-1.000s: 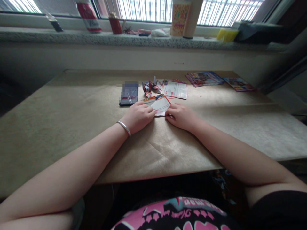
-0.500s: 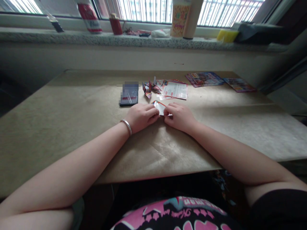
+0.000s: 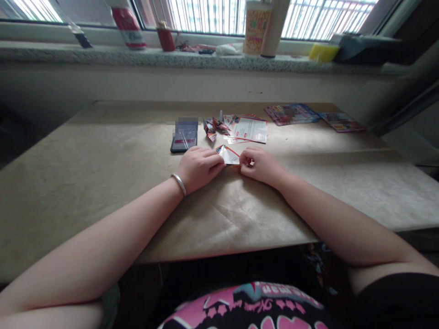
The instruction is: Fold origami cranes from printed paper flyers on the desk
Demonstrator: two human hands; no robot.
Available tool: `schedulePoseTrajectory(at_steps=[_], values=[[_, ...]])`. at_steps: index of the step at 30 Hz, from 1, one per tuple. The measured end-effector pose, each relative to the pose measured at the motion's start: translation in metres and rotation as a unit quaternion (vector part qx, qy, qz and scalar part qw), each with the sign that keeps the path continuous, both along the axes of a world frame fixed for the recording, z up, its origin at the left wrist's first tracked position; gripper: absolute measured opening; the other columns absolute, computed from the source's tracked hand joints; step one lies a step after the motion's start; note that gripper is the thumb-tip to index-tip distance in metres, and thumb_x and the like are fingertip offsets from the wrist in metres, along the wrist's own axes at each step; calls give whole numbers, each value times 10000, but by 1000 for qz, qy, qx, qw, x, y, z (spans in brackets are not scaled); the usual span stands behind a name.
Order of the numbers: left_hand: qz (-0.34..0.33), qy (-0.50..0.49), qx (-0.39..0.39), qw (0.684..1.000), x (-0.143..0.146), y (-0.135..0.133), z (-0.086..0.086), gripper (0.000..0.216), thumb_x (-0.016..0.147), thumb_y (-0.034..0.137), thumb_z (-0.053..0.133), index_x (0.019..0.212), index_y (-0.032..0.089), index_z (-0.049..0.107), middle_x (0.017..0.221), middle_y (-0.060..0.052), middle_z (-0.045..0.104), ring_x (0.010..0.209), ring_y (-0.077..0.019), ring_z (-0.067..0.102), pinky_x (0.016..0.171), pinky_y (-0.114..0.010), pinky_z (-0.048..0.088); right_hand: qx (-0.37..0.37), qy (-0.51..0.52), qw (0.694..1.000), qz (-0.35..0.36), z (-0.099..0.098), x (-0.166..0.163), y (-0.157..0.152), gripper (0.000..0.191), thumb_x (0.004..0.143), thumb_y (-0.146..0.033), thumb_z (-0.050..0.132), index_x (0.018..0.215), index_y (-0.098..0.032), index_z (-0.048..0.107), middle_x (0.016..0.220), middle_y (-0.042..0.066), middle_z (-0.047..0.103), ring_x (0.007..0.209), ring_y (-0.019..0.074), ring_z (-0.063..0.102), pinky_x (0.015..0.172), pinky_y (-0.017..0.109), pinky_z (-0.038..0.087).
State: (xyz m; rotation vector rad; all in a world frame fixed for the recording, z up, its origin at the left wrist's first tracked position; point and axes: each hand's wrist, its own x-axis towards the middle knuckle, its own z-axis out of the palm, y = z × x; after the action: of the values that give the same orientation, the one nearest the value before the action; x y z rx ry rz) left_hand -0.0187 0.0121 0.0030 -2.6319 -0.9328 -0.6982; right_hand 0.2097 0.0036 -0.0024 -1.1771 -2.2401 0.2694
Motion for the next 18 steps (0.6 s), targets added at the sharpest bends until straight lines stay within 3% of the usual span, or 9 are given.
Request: schedulePoseTrajectory(at_steps=[9, 18], values=[[38, -68, -35, 996, -3, 2, -1, 249, 915, 323, 524, 784, 181, 681, 792, -36, 703, 688, -141, 601, 670, -270, 415, -24, 43, 999, 20, 1, 20, 9, 28, 690, -160, 573, 703, -183, 583, 756, 15, 568, 665, 127, 517, 610, 249, 410], [35, -61, -31, 997, -7, 3, -1, 275, 932, 335, 506, 793, 181, 686, 811, -44, 704, 699, -143, 604, 683, -273, 422, -5, 42, 998, 37, 4, 32, 12, 61, 687, -131, 540, 686, -191, 548, 742, 23, 575, 709, 148, 524, 653, 276, 424]])
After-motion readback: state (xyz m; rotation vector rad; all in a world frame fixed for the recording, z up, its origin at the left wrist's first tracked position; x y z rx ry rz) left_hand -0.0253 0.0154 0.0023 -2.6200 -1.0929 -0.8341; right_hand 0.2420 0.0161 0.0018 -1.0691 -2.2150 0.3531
